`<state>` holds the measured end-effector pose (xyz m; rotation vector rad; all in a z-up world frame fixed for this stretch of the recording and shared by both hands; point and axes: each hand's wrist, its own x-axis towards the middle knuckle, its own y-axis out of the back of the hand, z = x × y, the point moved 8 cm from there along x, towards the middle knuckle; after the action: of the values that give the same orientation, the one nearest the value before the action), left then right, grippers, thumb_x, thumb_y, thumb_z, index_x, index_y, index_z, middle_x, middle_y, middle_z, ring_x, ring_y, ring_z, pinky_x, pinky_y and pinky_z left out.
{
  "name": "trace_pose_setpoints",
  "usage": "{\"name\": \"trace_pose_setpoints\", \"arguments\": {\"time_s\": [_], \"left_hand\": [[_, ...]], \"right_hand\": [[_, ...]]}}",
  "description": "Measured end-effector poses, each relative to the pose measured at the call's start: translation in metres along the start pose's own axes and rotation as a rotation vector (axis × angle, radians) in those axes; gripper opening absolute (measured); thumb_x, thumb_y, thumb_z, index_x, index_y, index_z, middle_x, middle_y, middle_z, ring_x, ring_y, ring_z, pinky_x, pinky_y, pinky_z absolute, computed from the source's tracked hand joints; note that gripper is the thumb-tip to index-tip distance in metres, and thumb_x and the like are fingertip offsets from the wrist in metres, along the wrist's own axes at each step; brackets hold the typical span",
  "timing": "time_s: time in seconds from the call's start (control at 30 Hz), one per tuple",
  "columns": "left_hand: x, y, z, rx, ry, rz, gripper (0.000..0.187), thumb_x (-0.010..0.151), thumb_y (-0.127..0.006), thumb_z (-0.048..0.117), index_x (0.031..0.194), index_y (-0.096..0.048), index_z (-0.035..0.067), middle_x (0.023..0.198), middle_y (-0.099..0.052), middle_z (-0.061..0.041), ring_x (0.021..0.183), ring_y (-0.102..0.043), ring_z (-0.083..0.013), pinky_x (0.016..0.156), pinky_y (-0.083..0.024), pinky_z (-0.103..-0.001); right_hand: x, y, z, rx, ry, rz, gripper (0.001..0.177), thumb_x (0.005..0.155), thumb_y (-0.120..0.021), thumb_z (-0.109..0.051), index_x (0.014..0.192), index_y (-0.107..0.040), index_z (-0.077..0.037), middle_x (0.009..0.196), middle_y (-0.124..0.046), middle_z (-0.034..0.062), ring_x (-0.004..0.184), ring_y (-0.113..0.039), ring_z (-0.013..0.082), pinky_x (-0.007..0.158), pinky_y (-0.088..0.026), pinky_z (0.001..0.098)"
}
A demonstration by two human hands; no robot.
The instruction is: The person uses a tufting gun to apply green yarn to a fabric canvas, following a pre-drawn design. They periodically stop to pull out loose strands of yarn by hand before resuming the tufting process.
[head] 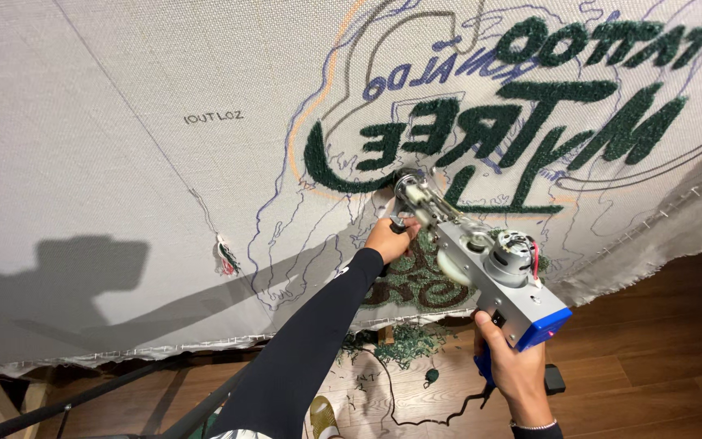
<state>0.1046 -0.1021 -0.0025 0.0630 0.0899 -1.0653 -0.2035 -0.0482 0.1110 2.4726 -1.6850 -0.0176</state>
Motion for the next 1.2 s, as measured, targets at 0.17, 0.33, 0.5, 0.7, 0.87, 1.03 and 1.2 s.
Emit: {"name": "trace_pose_setpoints", "arguments": {"time_s": [0.17,0.33,0.5,0.7,0.87,1.03,1.2], "left_hand": [[-0.009,-0.001,0.013,0.035,0.062,-0.018,0.03,0.098,-0.067,0.02,0.125,-0.074,0.008,0.095,-0.074,-0.014,0.062,-0.067,-0.0165,0.058,-0.057,-0.032],[-0.016,-0.002,0.027,0.043,-0.006,-0.015,0.031,0.097,-0.067,0.019,0.125,-0.074,0.006,0.097,-0.075,-0.008,0.063,-0.067,-0.0134,0.06,-0.06,-0.031],[-0.008,-0.013,0.002,-0.022,0.05,-0.019,0.037,0.098,-0.066,0.014,0.131,-0.064,-0.003,0.107,-0.073,-0.008,0.066,-0.069,-0.0162,0.062,-0.057,-0.031],[0.009,-0.055,-0.041,-0.346,-0.032,-0.107,0.04,0.097,-0.063,0.004,0.136,-0.052,0.004,0.118,-0.067,-0.003,0.078,-0.067,-0.0115,0.071,-0.062,-0.029],[-0.009,-0.08,-0.044,-0.321,-0.146,-0.156,0.028,0.104,-0.068,0.009,0.112,-0.06,-0.017,0.099,-0.067,-0.014,0.077,-0.069,-0.0183,0.07,-0.064,-0.037],[-0.035,-0.09,-0.015,-0.137,-0.088,-0.121,0.032,0.098,-0.068,0.015,0.121,-0.066,-0.007,0.097,-0.073,-0.011,0.07,-0.073,-0.0172,0.069,-0.056,-0.031],[-0.038,-0.094,-0.008,-0.135,-0.042,-0.153,0.03,0.096,-0.069,0.011,0.118,-0.066,-0.009,0.099,-0.073,-0.012,0.07,-0.07,-0.0181,0.068,-0.058,-0.033]], "right_hand": [[0.0,0.0,-0.008,0.034,0.053,-0.01,0.016,0.089,-0.072,-0.014,0.09,-0.063,-0.001,0.062,-0.059,0.0028,0.049,-0.055,0.0122,0.045,-0.045,0.0283],[-0.005,0.005,-0.006,0.019,-0.017,-0.007,0.018,0.091,-0.07,-0.015,0.091,-0.067,0.003,0.06,-0.06,0.0056,0.047,-0.055,0.0145,0.043,-0.043,0.0296],[-0.009,0.011,-0.008,0.104,-0.012,-0.066,0.023,0.091,-0.068,-0.014,0.103,-0.069,0.005,0.064,-0.058,0.0068,0.049,-0.054,0.0156,0.042,-0.043,0.0304],[-0.013,0.04,0.005,0.356,-0.137,-0.111,0.039,0.092,-0.062,-0.023,0.115,-0.066,0.008,0.068,-0.057,0.0115,0.053,-0.054,0.019,0.048,-0.045,0.0312],[-0.023,0.067,0.019,0.473,-0.154,-0.197,0.048,0.094,-0.058,-0.03,0.121,-0.064,0.009,0.067,-0.056,0.0129,0.054,-0.052,0.0193,0.049,-0.043,0.0313],[-0.033,0.091,0.031,0.518,-0.071,-0.156,0.049,0.093,-0.06,-0.029,0.124,-0.057,0.008,0.086,-0.064,0.0142,0.06,-0.054,0.0196,0.051,-0.046,0.0334],[-0.039,0.091,0.031,0.531,-0.11,-0.126,0.05,0.091,-0.06,-0.031,0.122,-0.054,0.007,0.07,-0.056,0.0161,0.055,-0.053,0.0218,0.05,-0.047,0.0344]]}}
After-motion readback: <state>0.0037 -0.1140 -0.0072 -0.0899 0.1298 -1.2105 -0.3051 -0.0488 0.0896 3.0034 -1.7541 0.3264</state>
